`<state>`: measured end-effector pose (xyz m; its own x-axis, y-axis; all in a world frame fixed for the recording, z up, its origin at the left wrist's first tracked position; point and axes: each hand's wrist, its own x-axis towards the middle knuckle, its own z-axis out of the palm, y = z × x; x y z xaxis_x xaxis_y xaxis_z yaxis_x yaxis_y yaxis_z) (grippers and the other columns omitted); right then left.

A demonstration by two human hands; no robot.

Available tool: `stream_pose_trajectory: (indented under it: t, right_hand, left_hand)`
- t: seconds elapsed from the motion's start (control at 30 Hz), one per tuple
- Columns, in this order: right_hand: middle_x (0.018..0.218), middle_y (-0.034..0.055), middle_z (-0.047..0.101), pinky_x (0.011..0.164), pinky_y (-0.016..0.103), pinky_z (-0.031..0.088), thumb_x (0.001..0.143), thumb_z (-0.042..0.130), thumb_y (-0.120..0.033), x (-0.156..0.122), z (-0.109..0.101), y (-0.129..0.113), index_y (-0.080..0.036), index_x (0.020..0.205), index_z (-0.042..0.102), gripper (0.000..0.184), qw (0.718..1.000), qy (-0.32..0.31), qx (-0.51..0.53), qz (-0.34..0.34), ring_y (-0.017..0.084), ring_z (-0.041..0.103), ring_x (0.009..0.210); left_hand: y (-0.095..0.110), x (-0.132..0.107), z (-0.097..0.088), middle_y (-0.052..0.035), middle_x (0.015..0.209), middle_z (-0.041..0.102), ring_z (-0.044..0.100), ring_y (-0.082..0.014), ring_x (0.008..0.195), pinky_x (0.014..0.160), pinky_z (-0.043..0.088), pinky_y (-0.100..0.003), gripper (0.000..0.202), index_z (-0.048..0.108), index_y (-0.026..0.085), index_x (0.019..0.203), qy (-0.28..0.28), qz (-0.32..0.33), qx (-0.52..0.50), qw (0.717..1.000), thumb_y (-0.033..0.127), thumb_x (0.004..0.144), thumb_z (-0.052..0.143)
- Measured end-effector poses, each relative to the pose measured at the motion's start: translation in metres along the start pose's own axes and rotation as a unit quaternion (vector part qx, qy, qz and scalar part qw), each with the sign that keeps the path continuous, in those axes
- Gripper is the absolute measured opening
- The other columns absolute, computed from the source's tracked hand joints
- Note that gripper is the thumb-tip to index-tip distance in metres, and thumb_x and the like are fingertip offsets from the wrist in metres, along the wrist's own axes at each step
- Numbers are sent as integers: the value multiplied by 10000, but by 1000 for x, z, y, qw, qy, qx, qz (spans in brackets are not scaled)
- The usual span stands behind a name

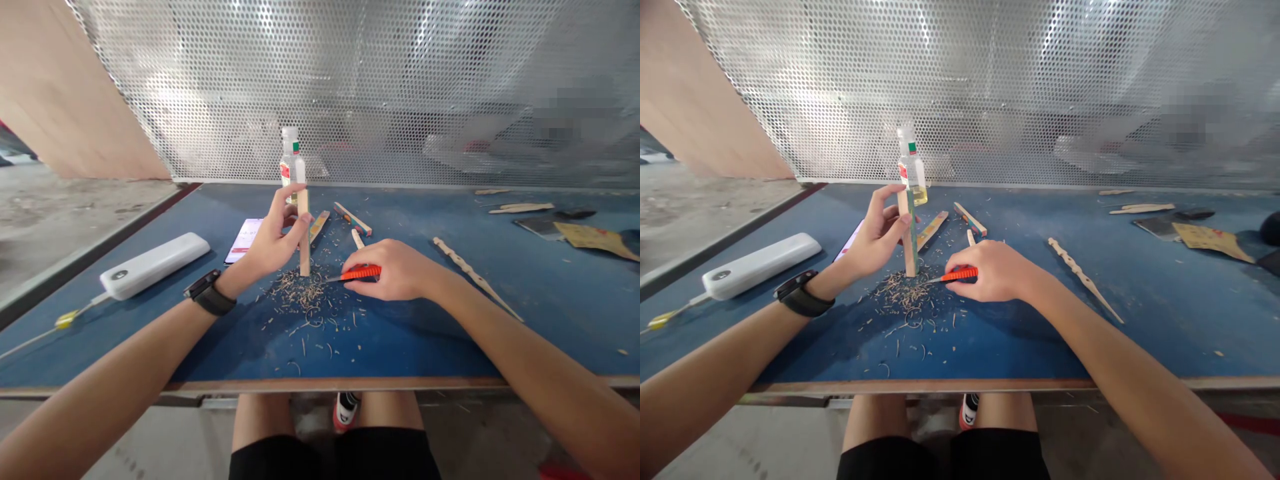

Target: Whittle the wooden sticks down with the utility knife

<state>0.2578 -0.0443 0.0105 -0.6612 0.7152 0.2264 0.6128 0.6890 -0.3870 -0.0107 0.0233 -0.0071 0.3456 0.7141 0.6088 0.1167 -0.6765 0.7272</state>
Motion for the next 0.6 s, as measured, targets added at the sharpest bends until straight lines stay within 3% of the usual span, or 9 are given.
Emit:
stream_pose_trajectory:
  t: [0.13, 0.23, 0.37, 0.5, 0.6]
  right_hand:
    - [774, 5, 762, 681, 362, 437, 939, 724, -544, -5, -14, 28, -277, 1028, 805, 293, 994, 50, -7, 92, 192, 612, 632]
    - [817, 13, 753, 692, 370, 419, 944, 702, -562, -7, -21, 47, -277, 1060, 792, 320, 986, 87, -26, 143, 201, 594, 671]
    - [658, 9, 628, 621, 365, 363, 913, 694, -636, -4, -21, 56, -254, 786, 681, 403, 953, 132, -27, 271, 203, 539, 616]
    - [659, 4, 648, 611, 357, 387, 780, 805, -709, 2, -11, 53, -257, 789, 695, 465, 942, 93, 25, 321, 213, 582, 624]
    - [674, 15, 670, 601, 355, 387, 754, 825, -637, 6, -2, 52, -252, 802, 735, 397, 944, 63, 36, 321, 221, 602, 637]
  left_hand:
    - [1, 1, 0, -28, 955, 636, 673, -163, 822, 630, 594, -260, 429, 432, 347, 1479, -3, 6, 6, 1000, 344, 1076, 579]
    - [0, 1, -1, -15, 940, 610, 619, -136, 749, 615, 582, -246, 435, 425, 349, 1480, -9, -3, -4, 1000, 329, 1073, 580]
    - [-1, 1, -2, -24, 963, 624, 611, -137, 748, 600, 575, -241, 452, 429, 348, 1485, -10, -8, -11, 1000, 327, 1066, 595]
    - [-3, 1, -2, -31, 970, 648, 618, -148, 723, 557, 559, -246, 457, 453, 371, 1485, -8, -14, -21, 1000, 338, 1056, 610]
    - [-3, 1, -2, -40, 1000, 672, 656, -167, 774, 571, 575, -257, 471, 451, 378, 1489, -6, -20, -20, 1000, 336, 1049, 616]
